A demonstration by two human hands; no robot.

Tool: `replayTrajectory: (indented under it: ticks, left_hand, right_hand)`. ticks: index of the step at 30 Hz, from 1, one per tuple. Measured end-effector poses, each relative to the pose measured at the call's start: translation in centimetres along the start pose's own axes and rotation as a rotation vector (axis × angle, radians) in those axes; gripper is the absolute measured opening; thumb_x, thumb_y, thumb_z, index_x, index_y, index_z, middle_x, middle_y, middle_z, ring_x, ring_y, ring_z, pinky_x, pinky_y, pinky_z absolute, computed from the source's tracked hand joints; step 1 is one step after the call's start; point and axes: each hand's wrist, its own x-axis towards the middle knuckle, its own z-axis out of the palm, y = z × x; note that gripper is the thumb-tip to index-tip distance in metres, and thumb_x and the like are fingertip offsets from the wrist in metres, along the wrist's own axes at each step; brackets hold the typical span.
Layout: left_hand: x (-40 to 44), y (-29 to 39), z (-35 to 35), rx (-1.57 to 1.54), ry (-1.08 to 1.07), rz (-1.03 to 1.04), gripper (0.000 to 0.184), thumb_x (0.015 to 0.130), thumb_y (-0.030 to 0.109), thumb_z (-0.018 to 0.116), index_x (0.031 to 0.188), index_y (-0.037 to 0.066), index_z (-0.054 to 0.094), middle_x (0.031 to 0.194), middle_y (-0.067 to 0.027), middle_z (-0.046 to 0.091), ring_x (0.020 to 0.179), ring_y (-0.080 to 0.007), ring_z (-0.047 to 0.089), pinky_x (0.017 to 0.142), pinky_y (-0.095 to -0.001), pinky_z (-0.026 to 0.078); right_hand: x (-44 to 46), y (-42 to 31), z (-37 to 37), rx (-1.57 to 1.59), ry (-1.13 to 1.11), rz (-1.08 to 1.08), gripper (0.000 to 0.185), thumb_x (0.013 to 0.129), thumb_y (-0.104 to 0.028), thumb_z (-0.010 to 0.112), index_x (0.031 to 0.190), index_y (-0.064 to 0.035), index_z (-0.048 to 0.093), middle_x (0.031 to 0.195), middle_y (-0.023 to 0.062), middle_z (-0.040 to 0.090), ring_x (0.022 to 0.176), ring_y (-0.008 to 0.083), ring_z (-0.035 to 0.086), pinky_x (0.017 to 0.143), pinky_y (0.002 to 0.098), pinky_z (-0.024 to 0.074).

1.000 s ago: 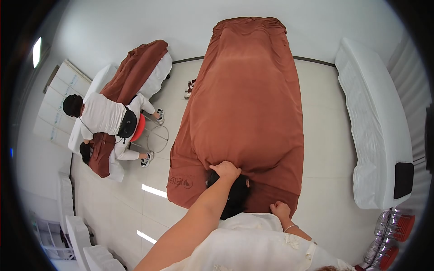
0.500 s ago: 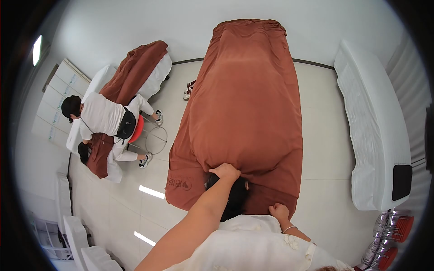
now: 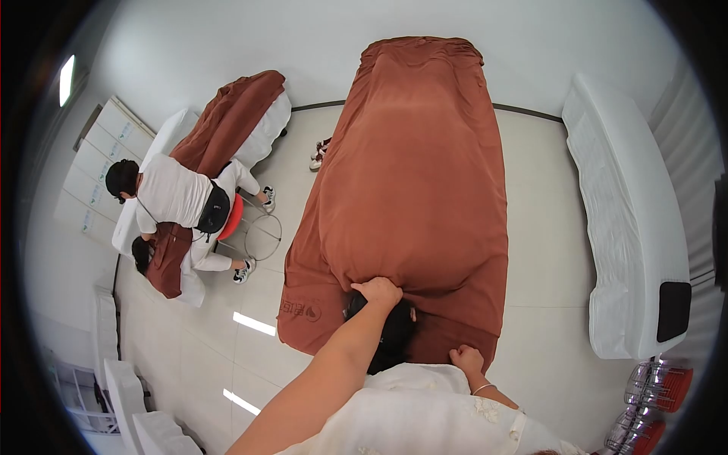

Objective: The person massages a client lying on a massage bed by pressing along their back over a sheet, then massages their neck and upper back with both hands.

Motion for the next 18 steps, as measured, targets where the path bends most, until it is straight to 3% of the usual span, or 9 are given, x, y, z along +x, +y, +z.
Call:
replayTrajectory:
  ticks: [4,11,14,18]
  left_hand:
    - [0.2,0.4,0.6,0.012,0.094,-0.136,0.062,0.087,0.048,0.057,0.127,0.001,0.066,0.132,-0.0164,0.064,0.125,-0.0327,0.059,0.116,-0.0646,0.018]
    - [1.2,-0.4,0.3,-0.015,0.023,0.005,0.061,0.083,0.05,0.059,0.12,0.003,0.07,0.128,-0.0161,0.066,0.123,-0.0315,0.061,0.115,-0.0645,0.02]
    - [0.8,-0.4,-0.3,-0.048,0.003,0.018,0.06,0.084,0.047,0.057,0.123,0.003,0.069,0.131,-0.0162,0.065,0.125,-0.0306,0.06,0.115,-0.0642,0.021]
    - [-0.2,0.0,-1.2,-0.162,-0.078,-0.086,0.072,0.081,0.053,0.064,0.132,0.003,0.061,0.138,-0.0169,0.059,0.129,-0.0312,0.057,0.116,-0.0639,0.02]
  right_hand:
    - [0.0,0.1,0.2,0.017,0.015,0.005,0.034,0.078,-0.039,0.059,0.075,-0.0083,0.072,0.077,0.0175,0.071,0.076,0.0377,0.069,0.072,0.0491,0.0551]
    - [0.0,0.1,0.3,0.003,0.069,-0.052,0.034,0.077,-0.038,0.059,0.071,-0.0078,0.071,0.072,0.0187,0.069,0.071,0.0387,0.069,0.069,0.0495,0.0559]
    - [0.4,0.0,0.1,-0.012,0.017,-0.033,0.033,0.077,-0.039,0.059,0.076,-0.0083,0.072,0.076,0.0181,0.07,0.076,0.0387,0.069,0.072,0.0495,0.0548]
    - [0.0,0.1,-0.1,0.024,0.007,-0.012,0.033,0.077,-0.039,0.059,0.074,-0.0077,0.071,0.076,0.0188,0.07,0.075,0.039,0.068,0.071,0.0499,0.0545]
